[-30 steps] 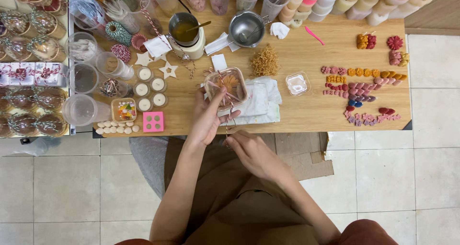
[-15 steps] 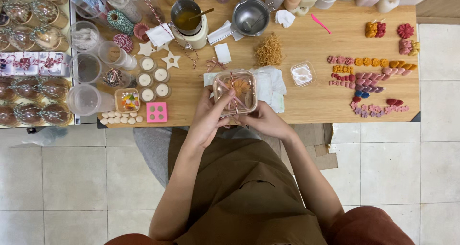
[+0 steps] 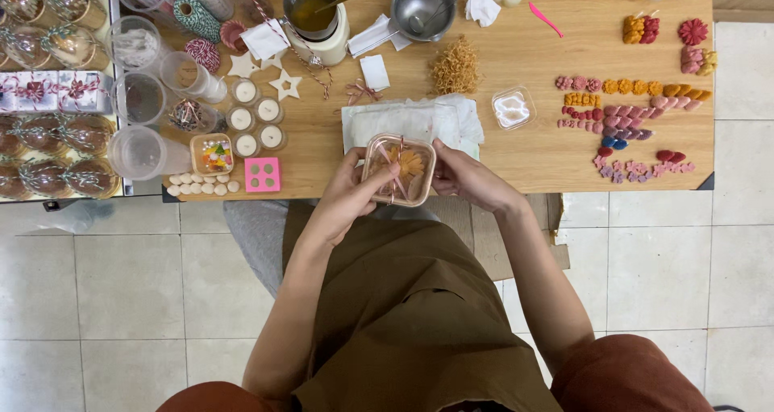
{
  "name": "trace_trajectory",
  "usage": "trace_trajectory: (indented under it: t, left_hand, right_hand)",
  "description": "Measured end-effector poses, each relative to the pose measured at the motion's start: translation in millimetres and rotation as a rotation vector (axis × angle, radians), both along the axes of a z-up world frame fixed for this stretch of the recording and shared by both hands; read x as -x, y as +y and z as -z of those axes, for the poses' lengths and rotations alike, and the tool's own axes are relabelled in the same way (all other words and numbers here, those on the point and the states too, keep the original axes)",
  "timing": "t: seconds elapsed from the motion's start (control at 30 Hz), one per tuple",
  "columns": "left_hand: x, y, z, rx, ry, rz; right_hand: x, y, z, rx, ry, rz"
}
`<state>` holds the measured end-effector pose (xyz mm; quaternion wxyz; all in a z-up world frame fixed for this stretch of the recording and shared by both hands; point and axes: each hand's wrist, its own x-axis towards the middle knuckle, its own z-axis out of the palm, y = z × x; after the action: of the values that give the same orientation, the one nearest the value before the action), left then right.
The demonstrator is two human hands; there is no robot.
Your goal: The person assembles a small decorative gift box by placing a purple craft item into a clear plastic container, lining it with shredded paper, and securing it with a red-and-white string.
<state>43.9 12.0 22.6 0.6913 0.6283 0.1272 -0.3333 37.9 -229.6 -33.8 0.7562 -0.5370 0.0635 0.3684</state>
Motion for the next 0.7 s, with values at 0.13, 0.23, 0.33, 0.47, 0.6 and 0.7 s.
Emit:
trace_trajectory:
  t: [0.13,0.23,0.33,0.47,0.6,0.7]
  left_hand:
    - [-0.3,-3.4,8.4,0.032,-0.053,-0.044]
    - [0.1,-5.7,12.6,0.002,-0.06,-0.07]
    - [2.1,-5.4,16.4,-0.004,-0.086,-0.085]
    - [3.4,-3.7,23.9,-0.026,-0.142,-0.086]
    - [4.2,-0.1,32.1,-0.062,-0.134,-0.084]
    - [5.4,2.9,39.7,-0.082,-0.238,-0.014]
  right_hand:
    - [6.9,8.4,-9.3,-0.047,0.074,0.127]
    - [7.4,10.8,-15.7,0.048,-0.147,0.122]
    - [7.1,12.0,-19.3,0.348,-0.219,0.063]
    - [1.7,13.7,-20.5,0.272,-0.256,0.09]
    - [-0.2,17.6,-22.2,0.333,-0.278,0.077]
    - [-1.2,18.7,-23.8,0.397,-0.266,0.083]
